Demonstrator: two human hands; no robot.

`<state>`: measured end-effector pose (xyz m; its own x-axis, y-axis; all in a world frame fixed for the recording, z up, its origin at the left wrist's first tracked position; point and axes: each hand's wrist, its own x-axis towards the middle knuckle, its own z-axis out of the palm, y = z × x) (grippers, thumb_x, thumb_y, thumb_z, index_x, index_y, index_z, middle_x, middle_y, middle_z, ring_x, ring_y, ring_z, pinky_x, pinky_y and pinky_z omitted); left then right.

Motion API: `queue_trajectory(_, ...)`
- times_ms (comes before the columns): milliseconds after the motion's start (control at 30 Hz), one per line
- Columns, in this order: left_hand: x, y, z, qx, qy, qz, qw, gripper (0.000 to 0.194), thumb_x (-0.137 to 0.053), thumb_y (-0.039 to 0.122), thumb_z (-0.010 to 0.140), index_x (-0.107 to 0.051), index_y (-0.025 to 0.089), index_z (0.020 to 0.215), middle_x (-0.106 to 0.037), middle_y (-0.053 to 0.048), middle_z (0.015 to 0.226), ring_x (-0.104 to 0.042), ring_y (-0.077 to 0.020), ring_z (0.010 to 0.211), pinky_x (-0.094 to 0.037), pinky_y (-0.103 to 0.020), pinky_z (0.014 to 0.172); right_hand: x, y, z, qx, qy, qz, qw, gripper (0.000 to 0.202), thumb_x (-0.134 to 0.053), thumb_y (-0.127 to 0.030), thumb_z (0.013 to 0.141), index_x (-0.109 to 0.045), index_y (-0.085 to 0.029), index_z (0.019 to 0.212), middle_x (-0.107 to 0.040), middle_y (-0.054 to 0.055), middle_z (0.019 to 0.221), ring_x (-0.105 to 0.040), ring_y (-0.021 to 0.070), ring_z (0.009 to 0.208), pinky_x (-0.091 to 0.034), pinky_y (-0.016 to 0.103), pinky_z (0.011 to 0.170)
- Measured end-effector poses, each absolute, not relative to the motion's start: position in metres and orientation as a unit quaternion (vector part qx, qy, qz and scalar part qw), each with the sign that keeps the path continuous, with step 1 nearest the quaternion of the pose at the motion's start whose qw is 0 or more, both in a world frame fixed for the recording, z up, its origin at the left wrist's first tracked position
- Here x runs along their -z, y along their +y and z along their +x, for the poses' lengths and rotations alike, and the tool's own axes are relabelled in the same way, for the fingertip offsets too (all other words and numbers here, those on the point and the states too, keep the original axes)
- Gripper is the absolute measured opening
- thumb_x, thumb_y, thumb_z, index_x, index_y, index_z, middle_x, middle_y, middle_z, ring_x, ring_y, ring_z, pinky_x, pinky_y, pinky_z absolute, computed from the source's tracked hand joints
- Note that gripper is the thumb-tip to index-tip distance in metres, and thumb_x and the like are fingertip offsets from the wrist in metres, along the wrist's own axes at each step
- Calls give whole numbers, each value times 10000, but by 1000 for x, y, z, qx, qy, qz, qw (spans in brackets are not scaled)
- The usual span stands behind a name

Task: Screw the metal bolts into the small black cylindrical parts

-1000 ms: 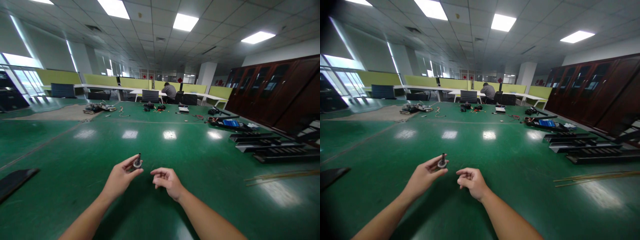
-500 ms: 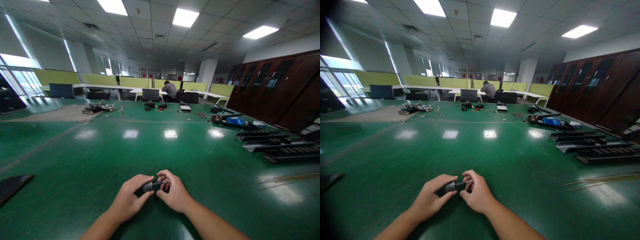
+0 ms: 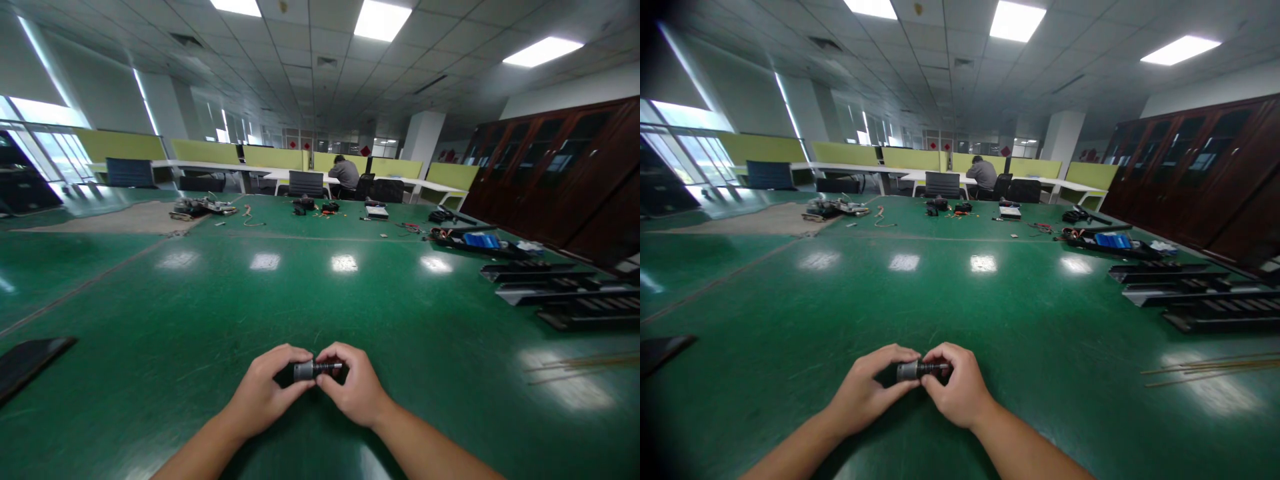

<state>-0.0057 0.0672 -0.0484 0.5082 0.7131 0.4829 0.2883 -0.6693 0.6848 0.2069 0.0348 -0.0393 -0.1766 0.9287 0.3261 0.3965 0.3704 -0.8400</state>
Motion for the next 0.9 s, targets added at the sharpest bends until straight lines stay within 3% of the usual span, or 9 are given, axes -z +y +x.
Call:
queue_trajectory(233,49,68,-7,-383,303,834,256,306,-731,274,835,-644,243,1126,-683,-70,1072,-647,-197,994,-533,-332,889,41,33,208,-296,-707,-463,445,84,-712,-204,769,-692,-189,849,-671,28,791,-605,178,721,-435,283,672)
queue_trajectory(900,45,65,-8,-404,291,840,216,320,-739,233,820,-657,243,1129,-699,-68,1037,-655,-197,938,-546,-335,849,43,34,209,-317,-696,-461,450,66,-721,-220,776,-675,-179,799,-670,22,756,-594,171,688,-430,277,649)
